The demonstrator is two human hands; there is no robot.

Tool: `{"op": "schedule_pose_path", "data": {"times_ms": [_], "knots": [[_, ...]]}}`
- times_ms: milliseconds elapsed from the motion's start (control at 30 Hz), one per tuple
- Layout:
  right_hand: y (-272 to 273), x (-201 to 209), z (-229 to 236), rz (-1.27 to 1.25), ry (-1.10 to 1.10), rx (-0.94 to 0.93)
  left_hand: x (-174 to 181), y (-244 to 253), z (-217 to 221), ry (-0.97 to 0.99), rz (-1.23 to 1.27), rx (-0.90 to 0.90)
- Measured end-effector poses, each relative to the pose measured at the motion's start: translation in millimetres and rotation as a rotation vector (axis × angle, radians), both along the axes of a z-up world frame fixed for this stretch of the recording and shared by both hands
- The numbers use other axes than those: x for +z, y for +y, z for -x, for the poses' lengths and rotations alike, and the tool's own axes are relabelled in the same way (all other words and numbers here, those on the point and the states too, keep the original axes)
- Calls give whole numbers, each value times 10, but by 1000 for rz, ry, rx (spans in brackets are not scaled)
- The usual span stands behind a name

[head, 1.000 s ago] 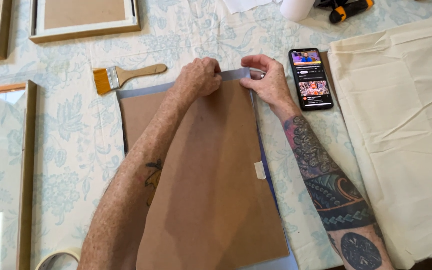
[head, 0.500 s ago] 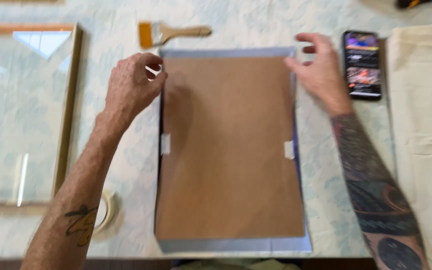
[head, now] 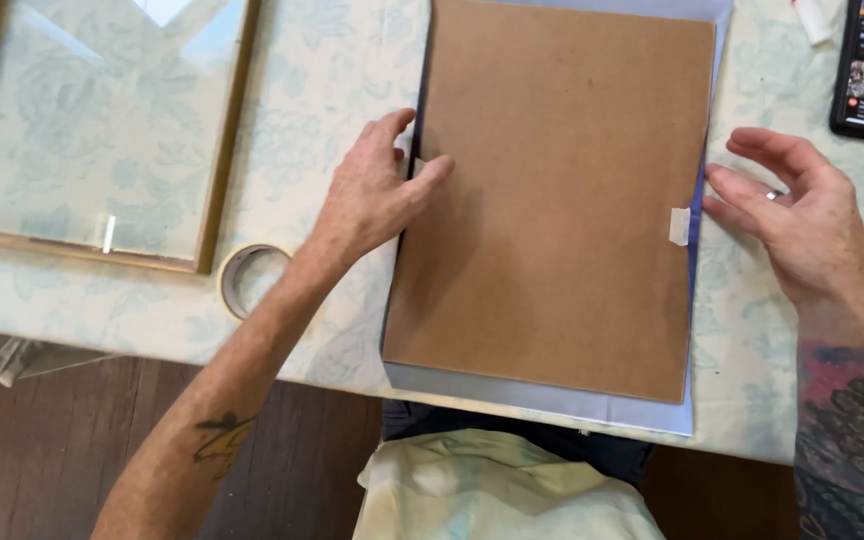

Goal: Taping a blue sheet to a brown backing board using masking tape to prepare it for framing.

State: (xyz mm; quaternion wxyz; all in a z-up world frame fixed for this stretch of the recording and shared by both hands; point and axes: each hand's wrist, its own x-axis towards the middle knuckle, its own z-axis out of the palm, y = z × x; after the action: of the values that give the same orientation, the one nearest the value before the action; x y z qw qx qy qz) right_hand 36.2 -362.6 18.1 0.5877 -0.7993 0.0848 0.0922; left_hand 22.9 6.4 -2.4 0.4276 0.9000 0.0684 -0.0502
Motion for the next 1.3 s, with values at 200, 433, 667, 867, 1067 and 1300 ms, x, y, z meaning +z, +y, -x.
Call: {"op": "schedule_pose_path", "data": {"times_ms": [200,433,667,867,1067,1300], "knots": [[-76,-37,9,-142,46,-81,287,-112,13,186,89,88],[-85,-1,-44,-190,44,-143,328,-190,-78,253,308,210],[-221,15,238,98,-157,-7,17,103,457,-251,-7,-72],[-164,259,905,356,59,-61,-273,25,1482,-24,-395,-39],[-198,-145,1475,535,-385,154,-234,-236,1527,-177,-474,146],[161,-131,1981,461,-702,426,-281,-206,1498,-172,-430,147]]}}
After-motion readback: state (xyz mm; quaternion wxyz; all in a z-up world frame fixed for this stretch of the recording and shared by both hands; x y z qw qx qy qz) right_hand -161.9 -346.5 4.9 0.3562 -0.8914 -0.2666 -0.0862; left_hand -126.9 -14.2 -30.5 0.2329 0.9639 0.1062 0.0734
